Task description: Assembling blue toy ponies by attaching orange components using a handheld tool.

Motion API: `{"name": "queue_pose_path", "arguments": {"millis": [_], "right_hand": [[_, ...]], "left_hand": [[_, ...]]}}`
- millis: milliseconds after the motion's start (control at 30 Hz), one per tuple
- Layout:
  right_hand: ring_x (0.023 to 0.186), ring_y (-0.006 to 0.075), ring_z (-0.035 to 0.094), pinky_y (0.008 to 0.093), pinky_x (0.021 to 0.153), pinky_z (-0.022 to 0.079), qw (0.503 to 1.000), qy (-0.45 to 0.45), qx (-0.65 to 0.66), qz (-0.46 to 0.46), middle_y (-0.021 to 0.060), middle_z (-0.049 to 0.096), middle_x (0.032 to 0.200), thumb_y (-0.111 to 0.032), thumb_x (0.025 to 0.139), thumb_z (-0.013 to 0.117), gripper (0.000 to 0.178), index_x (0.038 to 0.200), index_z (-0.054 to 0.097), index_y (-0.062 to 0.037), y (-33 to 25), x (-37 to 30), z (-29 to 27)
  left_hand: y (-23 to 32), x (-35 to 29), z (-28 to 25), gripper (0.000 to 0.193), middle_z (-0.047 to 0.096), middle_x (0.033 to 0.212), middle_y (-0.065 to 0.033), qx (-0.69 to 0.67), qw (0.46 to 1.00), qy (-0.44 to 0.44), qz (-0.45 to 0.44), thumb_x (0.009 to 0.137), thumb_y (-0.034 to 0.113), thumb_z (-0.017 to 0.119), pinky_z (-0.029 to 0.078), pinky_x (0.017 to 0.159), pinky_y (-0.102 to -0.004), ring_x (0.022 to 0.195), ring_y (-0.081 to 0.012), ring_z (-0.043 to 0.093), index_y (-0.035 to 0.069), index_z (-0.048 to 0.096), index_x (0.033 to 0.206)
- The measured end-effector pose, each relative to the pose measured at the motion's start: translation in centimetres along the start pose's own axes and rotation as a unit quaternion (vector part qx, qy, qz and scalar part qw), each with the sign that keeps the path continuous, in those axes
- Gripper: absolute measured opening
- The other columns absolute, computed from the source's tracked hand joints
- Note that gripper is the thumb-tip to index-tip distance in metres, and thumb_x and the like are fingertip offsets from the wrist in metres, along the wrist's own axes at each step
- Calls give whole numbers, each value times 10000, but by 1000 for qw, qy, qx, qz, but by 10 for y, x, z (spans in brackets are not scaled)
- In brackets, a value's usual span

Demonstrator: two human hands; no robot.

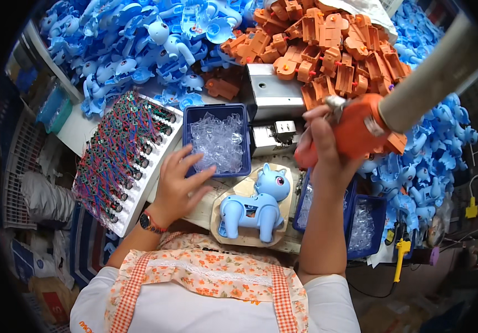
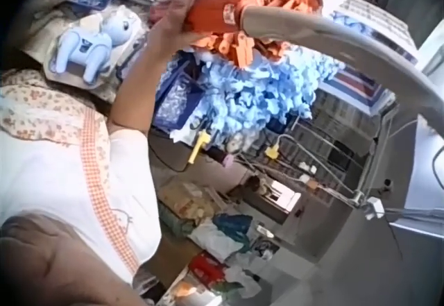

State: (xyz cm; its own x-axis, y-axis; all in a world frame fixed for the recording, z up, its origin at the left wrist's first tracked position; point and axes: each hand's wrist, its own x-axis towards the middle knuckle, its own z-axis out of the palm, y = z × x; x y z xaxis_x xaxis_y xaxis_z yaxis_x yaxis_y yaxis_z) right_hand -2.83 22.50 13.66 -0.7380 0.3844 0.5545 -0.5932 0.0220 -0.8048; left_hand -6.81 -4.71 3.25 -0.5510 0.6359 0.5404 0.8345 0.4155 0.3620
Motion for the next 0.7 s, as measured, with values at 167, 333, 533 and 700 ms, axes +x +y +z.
{"name": "queue_pose_path", "arguments": {"millis": [167, 333, 533, 700], "right_hand": [[573, 120, 575, 269, 559, 481, 990, 108, -73, -49, 57, 611, 746, -152, 927, 665, 154, 959, 590, -21, 24, 19, 5], [597, 114, 578, 258, 569, 484, 987, 110, -71, -94, 47, 618, 868, -137, 931, 661, 144, 979, 572, -34, 42, 18, 5], [532, 110, 558, 261, 498, 467, 996, 49, -77, 7, 33, 597, 729, -162, 925, 668, 162, 923, 599, -16, 30, 9, 5], [500, 127, 558, 264, 472, 466, 997, 54, -28, 44, 127, 658, 847, -234, 929, 648, 314, 1088, 593, 32, -27, -13, -9]], "left_hand": [[-25, 10, 11, 242, 590, 1286, -115, 61, 997, 14, -37, 771, 262, 766, 323, 1089, -540, 1301, -360, 453, 174, 760, 996], [-26, 13, 6, 234, 597, 1269, -116, 45, 998, -6, -37, 777, 245, 765, 327, 1086, -544, 1310, -359, 444, 174, 752, 1000], [-4, 1, -19, 474, 555, 1339, -137, -95, 992, -69, 41, 728, 132, 712, 373, 1077, -517, 1310, -366, 461, 152, 676, 1200], [29, -7, -4, 598, 549, 1329, -155, -214, 962, -169, 34, 722, 214, 767, 420, 1028, -478, 1280, -358, 488, 112, 605, 1289]]}}
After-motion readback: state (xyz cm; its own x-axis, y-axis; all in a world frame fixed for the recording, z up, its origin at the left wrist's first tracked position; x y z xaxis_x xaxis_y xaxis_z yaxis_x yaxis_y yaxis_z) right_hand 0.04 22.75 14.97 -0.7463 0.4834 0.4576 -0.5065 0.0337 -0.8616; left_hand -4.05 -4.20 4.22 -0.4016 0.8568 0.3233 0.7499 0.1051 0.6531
